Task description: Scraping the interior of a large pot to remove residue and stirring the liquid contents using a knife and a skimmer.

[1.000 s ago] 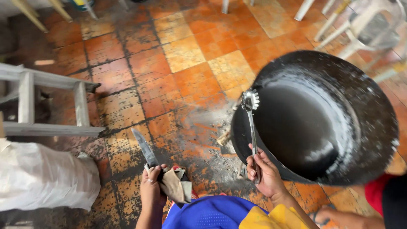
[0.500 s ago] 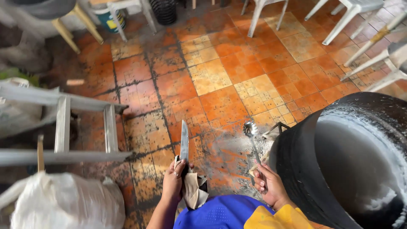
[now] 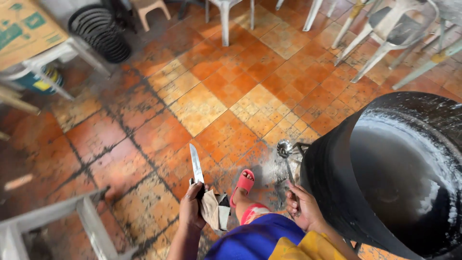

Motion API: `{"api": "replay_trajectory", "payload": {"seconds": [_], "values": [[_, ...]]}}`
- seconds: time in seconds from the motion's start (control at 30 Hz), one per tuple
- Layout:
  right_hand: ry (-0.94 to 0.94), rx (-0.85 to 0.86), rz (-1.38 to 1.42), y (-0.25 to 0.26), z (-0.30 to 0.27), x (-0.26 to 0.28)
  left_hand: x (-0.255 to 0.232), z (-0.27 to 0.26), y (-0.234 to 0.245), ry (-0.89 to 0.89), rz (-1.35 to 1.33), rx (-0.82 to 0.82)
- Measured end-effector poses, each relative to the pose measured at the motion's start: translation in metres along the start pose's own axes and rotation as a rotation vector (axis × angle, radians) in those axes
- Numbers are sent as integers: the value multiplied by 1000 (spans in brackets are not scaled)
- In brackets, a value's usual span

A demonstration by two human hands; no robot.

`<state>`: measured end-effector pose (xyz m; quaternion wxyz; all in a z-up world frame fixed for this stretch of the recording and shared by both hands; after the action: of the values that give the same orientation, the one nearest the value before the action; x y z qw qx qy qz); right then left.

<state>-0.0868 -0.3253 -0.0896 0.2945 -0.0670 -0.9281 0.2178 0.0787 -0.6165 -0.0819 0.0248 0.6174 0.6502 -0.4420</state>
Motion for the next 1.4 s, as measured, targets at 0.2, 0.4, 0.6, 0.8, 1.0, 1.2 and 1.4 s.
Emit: {"api": "replay_trajectory", "payload": {"seconds": [0.2, 0.4, 0.6, 0.8, 1.0, 1.2, 1.4], "values": [[-82, -10, 104, -73, 107, 81, -49, 122, -114, 5, 48, 100], [-133, -1, 140, -136, 174, 178, -84, 223, -214, 33, 168, -43], [-81, -74, 232, -173, 225, 258, -69, 347, -256, 45, 221, -91], [-7, -114, 398, -187, 303, 336, -105, 434, -377, -1733, 1093, -134], [142, -270, 528, -196, 384, 414, -132, 620, -522, 60, 878, -41], [178, -487, 699, -220, 417, 486, -66, 658, -736, 19, 1141, 526], [216, -518, 852, -166, 492, 534, 78, 667, -890, 380, 903, 728]]}}
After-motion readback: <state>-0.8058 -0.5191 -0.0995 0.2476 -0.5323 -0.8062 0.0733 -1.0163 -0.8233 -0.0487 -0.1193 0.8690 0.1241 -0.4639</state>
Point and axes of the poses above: each hand's wrist, its own z-axis towards the middle knuckle, its own y-axis out of the back of the hand, x = y × z, the point moved 4 cm from there along z, towards the middle knuckle, and after that the axes turned 7 degrees about -y, right-handed, at the moved point
